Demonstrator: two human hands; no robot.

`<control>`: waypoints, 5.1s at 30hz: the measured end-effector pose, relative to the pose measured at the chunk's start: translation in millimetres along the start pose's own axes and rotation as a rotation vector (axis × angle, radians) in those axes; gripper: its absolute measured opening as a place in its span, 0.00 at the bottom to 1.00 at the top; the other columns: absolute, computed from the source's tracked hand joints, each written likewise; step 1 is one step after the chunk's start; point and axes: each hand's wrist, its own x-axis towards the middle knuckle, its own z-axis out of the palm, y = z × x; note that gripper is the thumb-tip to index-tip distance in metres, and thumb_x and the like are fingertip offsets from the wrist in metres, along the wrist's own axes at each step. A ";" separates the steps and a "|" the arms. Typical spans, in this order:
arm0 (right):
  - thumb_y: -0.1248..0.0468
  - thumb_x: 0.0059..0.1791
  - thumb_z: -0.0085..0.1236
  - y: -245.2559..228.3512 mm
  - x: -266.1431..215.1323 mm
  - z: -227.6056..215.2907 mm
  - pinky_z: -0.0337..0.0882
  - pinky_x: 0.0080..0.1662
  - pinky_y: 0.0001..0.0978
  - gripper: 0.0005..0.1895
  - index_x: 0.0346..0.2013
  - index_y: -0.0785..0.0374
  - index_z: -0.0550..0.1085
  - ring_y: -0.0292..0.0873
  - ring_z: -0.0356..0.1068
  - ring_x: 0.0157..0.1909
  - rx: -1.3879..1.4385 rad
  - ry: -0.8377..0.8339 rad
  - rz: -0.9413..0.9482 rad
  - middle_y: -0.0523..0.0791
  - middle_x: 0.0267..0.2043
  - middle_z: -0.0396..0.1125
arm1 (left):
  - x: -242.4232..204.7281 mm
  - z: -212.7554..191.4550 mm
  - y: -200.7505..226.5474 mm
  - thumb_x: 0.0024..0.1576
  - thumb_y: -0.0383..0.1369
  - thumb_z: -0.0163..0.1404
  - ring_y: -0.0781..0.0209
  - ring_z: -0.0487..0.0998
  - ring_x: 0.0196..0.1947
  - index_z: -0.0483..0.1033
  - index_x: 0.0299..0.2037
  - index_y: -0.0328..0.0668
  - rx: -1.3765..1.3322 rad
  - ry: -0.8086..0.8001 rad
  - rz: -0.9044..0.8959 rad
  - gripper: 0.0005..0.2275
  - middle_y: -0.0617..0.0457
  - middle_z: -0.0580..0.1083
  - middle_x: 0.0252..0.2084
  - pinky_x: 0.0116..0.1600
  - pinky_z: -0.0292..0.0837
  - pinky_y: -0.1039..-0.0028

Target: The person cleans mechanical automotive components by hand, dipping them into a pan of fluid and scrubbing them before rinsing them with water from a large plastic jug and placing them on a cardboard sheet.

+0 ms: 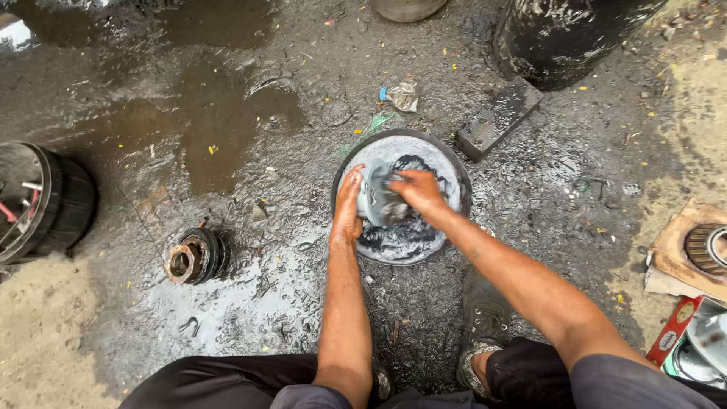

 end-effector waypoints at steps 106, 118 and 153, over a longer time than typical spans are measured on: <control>0.67 0.33 0.65 35.9 -23.0 -15.3 0.73 0.45 0.52 0.30 0.50 0.66 0.73 0.64 0.69 0.50 -1.244 -0.021 -0.673 0.60 0.55 0.65 | -9.7 30.0 0.3 0.39 0.51 0.68 0.32 0.69 0.61 0.59 0.72 0.62 0.561 0.414 -0.048 0.47 0.33 0.61 0.64 0.62 0.69 0.52; 0.63 0.48 0.53 -46.6 -4.6 -34.7 0.72 0.37 0.35 0.16 0.50 0.60 0.75 0.37 0.71 0.35 0.194 0.117 0.055 0.38 0.36 0.72 | -23.4 41.2 3.5 0.38 0.48 0.69 0.34 0.64 0.63 0.58 0.70 0.66 0.789 0.430 -0.034 0.46 0.42 0.60 0.64 0.60 0.69 0.48; 0.49 0.45 0.62 -32.4 5.8 -47.4 0.74 0.47 0.44 0.18 0.48 0.47 0.81 0.52 0.77 0.43 -0.949 0.084 -0.194 0.49 0.39 0.78 | 8.0 -8.2 -28.7 0.57 0.50 0.41 0.47 0.81 0.46 0.69 0.58 0.50 -0.282 0.028 -0.016 0.23 0.45 0.76 0.50 0.35 0.78 0.52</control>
